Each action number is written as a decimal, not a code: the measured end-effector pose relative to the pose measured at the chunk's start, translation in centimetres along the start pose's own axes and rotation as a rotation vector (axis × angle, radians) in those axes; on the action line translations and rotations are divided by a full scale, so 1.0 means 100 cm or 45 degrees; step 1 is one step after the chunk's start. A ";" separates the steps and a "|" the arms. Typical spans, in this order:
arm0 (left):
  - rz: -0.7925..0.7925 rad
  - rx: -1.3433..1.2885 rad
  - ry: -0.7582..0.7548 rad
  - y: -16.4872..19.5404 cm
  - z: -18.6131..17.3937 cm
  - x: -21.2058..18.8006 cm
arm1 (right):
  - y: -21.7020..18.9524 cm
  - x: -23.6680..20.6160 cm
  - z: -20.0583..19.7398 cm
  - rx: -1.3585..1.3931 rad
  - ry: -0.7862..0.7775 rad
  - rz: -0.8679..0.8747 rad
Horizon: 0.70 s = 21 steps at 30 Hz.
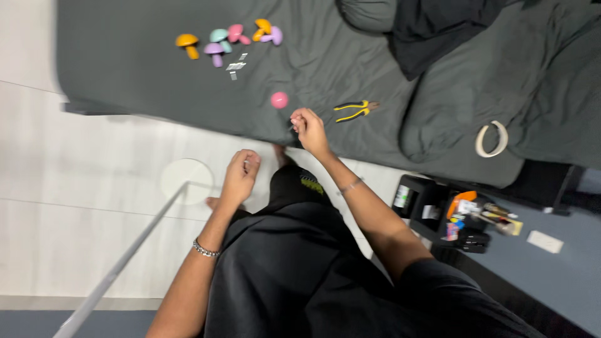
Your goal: The person assembles a mushroom-shaped floor lamp in a bedroom. They screw a pink plastic fitting onto the metal lamp pole by hand, separate and reattach its parts, pick up small screws from the bed, and thread a yellow plastic fitting onto the pole, with the mint-green shade already mounted on top.
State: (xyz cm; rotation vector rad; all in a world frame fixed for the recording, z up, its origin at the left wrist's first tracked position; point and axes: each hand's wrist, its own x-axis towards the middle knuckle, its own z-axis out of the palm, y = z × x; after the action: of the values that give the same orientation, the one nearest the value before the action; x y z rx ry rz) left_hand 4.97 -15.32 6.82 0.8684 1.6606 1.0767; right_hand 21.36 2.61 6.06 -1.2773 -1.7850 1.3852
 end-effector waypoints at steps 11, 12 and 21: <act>-0.219 0.372 0.155 -0.037 0.120 0.092 | 0.084 0.120 -0.053 -0.701 -0.334 -0.452; -0.158 0.383 0.217 -0.026 0.121 0.091 | 0.082 0.121 -0.052 -0.824 -0.311 -0.651; 0.413 0.729 0.050 0.063 0.091 0.041 | 0.028 0.017 0.037 -0.505 -1.351 -1.297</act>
State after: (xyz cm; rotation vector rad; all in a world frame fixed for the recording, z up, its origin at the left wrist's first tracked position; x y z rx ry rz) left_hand 12.77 -7.02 9.76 1.5346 1.9414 0.8307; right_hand 18.51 2.58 2.02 0.4978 -2.8379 1.0997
